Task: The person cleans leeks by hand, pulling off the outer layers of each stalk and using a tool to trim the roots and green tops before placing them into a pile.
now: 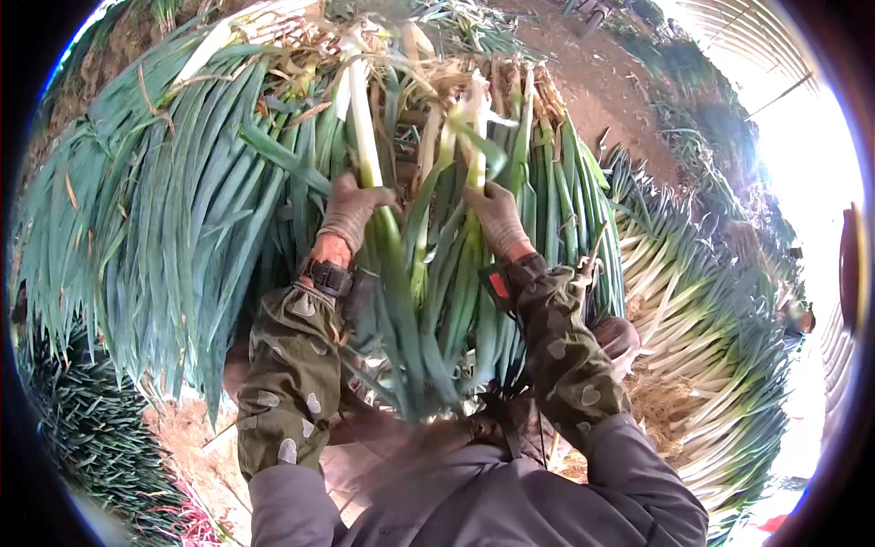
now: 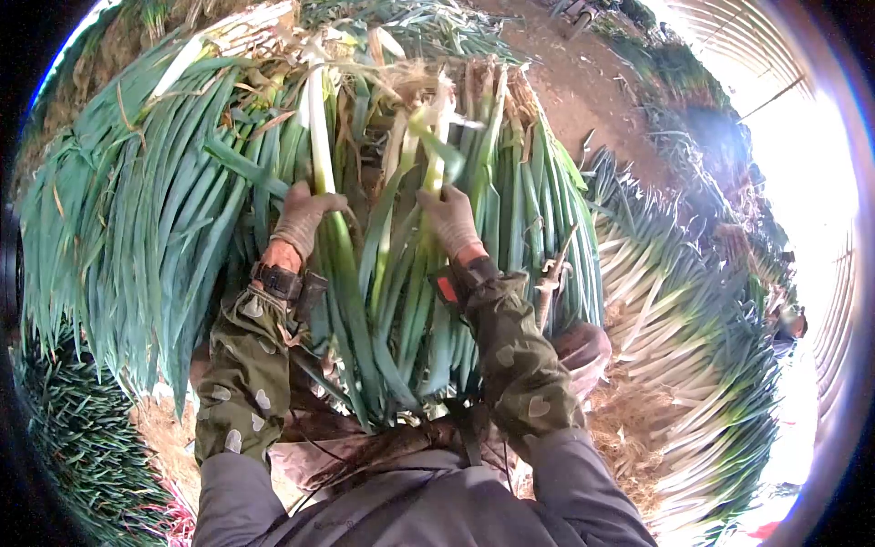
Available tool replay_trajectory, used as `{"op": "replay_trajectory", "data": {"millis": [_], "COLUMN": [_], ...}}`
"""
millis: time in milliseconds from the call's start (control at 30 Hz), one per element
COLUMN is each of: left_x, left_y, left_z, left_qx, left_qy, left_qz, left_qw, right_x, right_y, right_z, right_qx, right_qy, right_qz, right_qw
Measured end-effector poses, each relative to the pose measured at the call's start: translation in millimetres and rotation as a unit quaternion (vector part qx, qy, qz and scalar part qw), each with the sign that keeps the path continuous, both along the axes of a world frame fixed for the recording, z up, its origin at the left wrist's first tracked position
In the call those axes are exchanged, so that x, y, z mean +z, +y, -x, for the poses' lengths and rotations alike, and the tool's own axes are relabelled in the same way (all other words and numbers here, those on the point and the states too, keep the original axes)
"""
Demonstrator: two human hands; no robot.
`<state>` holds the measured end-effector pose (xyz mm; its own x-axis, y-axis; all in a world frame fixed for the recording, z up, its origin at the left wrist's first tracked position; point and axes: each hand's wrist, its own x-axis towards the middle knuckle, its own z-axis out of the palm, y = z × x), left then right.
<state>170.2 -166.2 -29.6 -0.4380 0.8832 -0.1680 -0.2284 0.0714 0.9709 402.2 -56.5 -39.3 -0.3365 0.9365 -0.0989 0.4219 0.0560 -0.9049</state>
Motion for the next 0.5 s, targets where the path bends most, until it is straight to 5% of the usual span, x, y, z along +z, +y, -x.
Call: {"op": "replay_trajectory", "data": {"millis": [167,433,500], "left_x": [-7,-34,-32], "left_y": [-10,-7,-10], "left_z": [-37,-58,-56], "left_qx": [-0.124,-0.125,-0.162], "left_qy": [-0.101,0.126,0.037], "left_qz": [0.069,0.112,0.085], "left_qw": [0.985,0.978,0.982], "right_x": [-22,-23,-11], "right_y": [-37,-67,-79], "right_z": [-3,2,4], "right_qx": [0.045,0.06,0.043], "right_qy": [0.212,0.19,0.194], "right_qz": [0.15,0.155,0.16], "right_qw": [0.965,0.968,0.967]}}
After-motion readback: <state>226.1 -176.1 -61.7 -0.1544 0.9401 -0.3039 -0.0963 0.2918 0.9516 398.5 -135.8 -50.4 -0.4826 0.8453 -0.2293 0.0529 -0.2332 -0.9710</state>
